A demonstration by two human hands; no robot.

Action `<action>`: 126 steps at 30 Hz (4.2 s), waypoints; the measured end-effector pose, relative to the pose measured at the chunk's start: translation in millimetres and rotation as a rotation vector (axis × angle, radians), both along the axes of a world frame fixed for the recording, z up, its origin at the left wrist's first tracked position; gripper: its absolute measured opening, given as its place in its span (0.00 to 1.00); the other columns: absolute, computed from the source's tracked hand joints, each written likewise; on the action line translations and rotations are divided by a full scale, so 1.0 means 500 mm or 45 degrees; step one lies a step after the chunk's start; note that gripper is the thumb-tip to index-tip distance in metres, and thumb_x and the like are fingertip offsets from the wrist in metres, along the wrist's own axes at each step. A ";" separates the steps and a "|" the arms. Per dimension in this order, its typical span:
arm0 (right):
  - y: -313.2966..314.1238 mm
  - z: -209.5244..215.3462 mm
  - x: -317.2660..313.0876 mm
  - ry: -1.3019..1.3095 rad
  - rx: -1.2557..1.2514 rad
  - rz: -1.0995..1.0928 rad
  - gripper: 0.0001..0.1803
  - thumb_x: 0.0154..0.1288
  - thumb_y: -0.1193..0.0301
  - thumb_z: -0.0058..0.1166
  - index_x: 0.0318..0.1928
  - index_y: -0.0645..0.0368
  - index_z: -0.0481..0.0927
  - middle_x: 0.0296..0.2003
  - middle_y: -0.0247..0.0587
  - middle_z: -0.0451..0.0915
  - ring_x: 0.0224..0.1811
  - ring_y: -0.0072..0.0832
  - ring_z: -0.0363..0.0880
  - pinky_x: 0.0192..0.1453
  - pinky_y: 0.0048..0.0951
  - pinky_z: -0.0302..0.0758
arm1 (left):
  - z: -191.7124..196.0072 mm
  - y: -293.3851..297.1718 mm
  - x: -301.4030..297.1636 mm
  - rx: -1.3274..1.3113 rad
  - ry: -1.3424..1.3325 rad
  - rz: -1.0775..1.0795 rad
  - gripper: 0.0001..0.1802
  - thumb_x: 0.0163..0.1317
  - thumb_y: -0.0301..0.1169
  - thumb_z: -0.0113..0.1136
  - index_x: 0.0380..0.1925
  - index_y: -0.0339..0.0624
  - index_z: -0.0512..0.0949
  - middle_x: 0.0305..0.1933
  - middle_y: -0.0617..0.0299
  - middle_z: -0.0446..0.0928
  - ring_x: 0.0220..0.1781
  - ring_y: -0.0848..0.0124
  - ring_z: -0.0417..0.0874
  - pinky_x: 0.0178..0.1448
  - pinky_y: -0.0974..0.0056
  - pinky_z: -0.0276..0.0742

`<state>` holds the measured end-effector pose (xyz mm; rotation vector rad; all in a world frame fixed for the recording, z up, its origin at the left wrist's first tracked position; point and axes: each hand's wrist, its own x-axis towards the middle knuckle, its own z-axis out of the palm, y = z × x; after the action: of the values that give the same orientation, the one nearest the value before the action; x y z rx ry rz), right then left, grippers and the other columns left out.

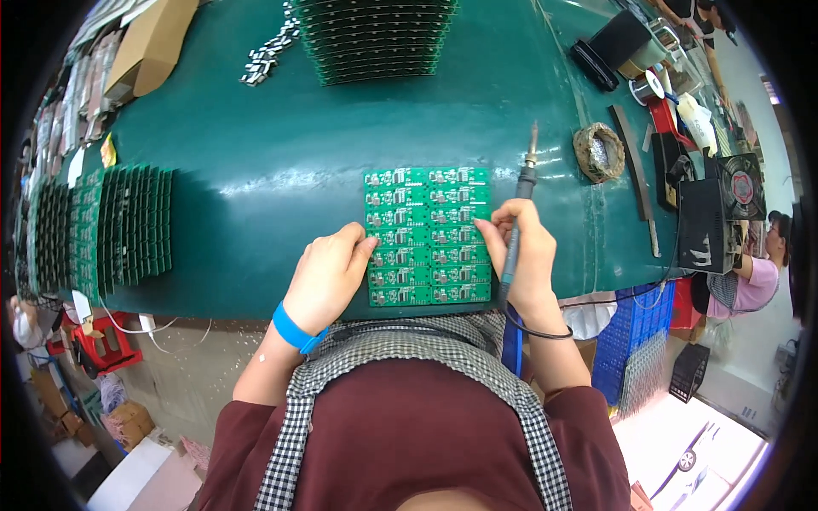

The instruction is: The person solders components onto circuit board panels using a soldering iron, stacks the finished boards, and picks up new circuit board panels to solder.

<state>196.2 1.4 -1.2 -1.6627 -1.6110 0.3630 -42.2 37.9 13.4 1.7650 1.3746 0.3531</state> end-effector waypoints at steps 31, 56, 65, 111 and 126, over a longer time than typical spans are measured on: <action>-0.055 0.035 0.094 0.465 0.131 0.150 0.16 0.57 0.68 0.60 0.41 0.67 0.76 0.30 0.47 0.79 0.29 0.32 0.79 0.33 0.27 0.74 | -0.005 0.080 0.171 0.687 -0.147 0.032 0.04 0.56 0.21 0.60 0.31 0.38 0.75 0.27 0.58 0.73 0.22 0.67 0.71 0.27 0.66 0.67; -0.011 0.028 0.065 0.359 0.132 0.103 0.08 0.48 0.80 0.60 0.32 0.68 0.79 0.22 0.47 0.80 0.22 0.33 0.80 0.26 0.26 0.76 | -0.008 0.082 0.189 0.620 -0.072 0.028 0.08 0.52 0.20 0.59 0.31 0.40 0.72 0.34 0.58 0.76 0.31 0.59 0.80 0.32 0.61 0.77; 0.002 0.031 0.066 0.259 0.219 0.183 0.08 0.48 0.79 0.61 0.32 0.67 0.79 0.22 0.44 0.80 0.20 0.32 0.79 0.24 0.25 0.75 | -0.009 0.081 0.193 0.656 -0.075 0.034 0.08 0.51 0.16 0.59 0.31 0.36 0.73 0.34 0.56 0.77 0.31 0.61 0.79 0.33 0.65 0.74; -0.034 0.028 0.059 0.211 0.215 0.177 0.06 0.50 0.79 0.57 0.31 0.67 0.79 0.22 0.45 0.79 0.18 0.33 0.77 0.21 0.27 0.72 | -0.008 0.045 0.183 0.537 -0.093 -0.019 0.08 0.50 0.17 0.58 0.30 0.37 0.71 0.32 0.54 0.73 0.31 0.56 0.79 0.33 0.58 0.76; -0.052 0.026 0.051 0.230 0.194 0.210 0.07 0.51 0.78 0.58 0.33 0.66 0.79 0.22 0.45 0.79 0.19 0.32 0.77 0.21 0.26 0.73 | -0.018 0.039 0.185 0.590 -0.065 -0.038 0.07 0.52 0.19 0.60 0.32 0.38 0.74 0.38 0.58 0.74 0.30 0.67 0.77 0.31 0.66 0.72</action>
<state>221.8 -24.4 11.7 -1.3481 -1.6025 0.4485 50.2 57.6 4.5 2.1280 1.2983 0.7427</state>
